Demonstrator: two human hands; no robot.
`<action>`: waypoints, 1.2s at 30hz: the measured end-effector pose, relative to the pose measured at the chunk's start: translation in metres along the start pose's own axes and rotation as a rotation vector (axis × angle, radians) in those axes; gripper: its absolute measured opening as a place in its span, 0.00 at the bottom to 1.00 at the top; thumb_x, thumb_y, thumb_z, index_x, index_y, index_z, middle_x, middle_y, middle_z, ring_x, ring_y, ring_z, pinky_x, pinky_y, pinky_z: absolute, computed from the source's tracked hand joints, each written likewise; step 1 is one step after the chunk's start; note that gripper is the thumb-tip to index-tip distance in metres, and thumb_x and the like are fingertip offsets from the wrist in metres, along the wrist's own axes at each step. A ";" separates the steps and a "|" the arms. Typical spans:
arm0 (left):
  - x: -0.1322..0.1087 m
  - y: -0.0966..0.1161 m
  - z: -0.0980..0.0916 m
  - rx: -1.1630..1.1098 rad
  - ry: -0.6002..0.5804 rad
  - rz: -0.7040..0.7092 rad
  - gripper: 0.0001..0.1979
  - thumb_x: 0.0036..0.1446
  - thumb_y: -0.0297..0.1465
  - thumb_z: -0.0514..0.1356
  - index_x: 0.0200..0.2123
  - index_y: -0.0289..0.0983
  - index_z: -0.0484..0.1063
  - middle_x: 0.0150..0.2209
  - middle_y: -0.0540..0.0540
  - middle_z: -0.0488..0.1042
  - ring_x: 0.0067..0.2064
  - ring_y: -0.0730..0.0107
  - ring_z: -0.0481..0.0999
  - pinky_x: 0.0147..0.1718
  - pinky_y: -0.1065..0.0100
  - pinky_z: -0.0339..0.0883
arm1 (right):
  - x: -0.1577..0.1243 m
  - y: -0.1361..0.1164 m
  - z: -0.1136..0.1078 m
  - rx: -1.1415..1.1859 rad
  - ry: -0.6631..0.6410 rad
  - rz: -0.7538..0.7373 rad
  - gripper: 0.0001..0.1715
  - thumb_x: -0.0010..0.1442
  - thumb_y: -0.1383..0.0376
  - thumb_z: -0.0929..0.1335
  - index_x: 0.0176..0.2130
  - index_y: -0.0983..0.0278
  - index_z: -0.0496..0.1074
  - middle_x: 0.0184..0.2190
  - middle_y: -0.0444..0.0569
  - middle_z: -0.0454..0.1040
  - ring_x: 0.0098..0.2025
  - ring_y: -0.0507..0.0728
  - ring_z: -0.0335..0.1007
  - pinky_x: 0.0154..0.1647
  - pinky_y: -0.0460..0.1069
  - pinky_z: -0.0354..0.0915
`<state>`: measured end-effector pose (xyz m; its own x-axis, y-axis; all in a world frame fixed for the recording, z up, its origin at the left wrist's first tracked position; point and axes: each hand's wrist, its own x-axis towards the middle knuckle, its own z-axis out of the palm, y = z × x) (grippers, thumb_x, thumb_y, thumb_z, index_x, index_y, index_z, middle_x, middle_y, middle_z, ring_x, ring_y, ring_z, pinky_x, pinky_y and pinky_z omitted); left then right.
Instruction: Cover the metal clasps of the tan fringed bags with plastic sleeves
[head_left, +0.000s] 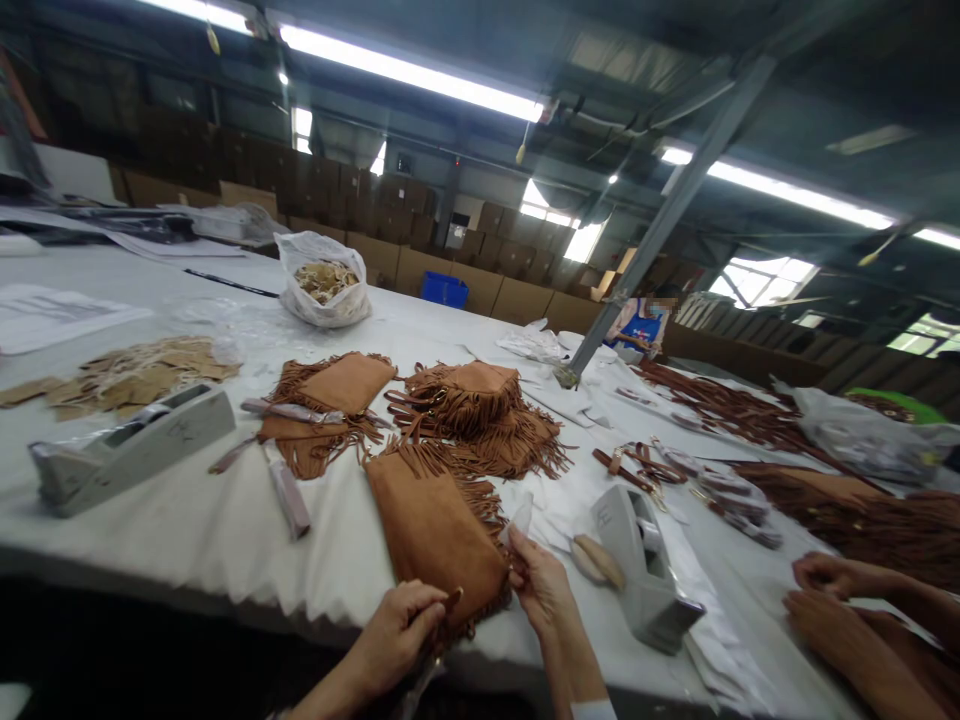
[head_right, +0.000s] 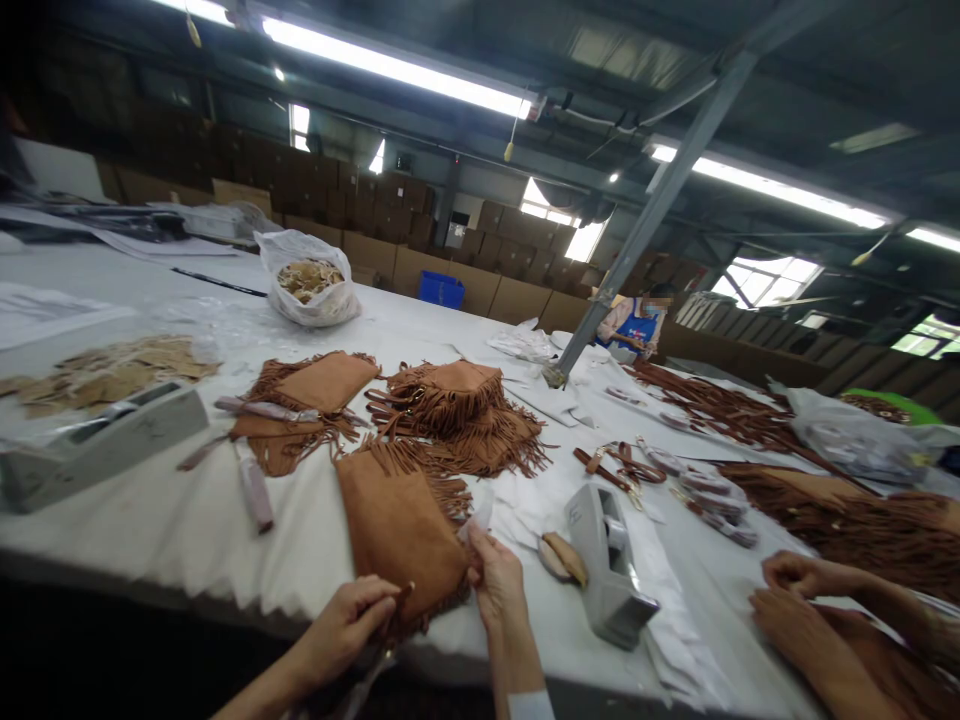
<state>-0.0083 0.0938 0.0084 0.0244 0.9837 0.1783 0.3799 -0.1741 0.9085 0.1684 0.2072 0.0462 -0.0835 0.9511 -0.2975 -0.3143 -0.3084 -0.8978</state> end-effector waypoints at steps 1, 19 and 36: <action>0.000 0.000 0.000 -0.009 0.006 0.000 0.17 0.62 0.36 0.49 0.28 0.37 0.73 0.27 0.48 0.73 0.32 0.68 0.71 0.34 0.69 0.59 | 0.000 0.000 0.001 0.007 0.004 0.004 0.22 0.34 0.58 0.79 0.21 0.67 0.68 0.15 0.37 0.61 0.15 0.44 0.49 0.12 0.41 0.44; -0.001 0.001 0.006 -0.034 0.124 -0.041 0.14 0.59 0.34 0.53 0.32 0.38 0.78 0.29 0.46 0.78 0.33 0.66 0.73 0.34 0.69 0.59 | -0.039 0.045 0.031 -0.092 0.015 0.059 0.28 0.32 0.50 0.78 0.19 0.67 0.65 0.11 0.34 0.55 0.14 0.42 0.43 0.12 0.40 0.42; -0.006 -0.001 0.003 -0.375 0.129 -0.062 0.10 0.59 0.33 0.55 0.44 0.38 0.62 0.25 0.52 0.73 0.28 0.69 0.72 0.31 0.70 0.64 | -0.068 0.057 0.033 -0.463 -0.139 -0.211 0.21 0.48 0.52 0.72 0.33 0.67 0.79 0.25 0.49 0.76 0.32 0.59 0.71 0.34 0.50 0.68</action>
<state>-0.0058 0.0885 0.0050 -0.1136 0.9832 0.1427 0.0122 -0.1423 0.9898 0.1245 0.1254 0.0257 -0.1979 0.9772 -0.0769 0.1102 -0.0558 -0.9923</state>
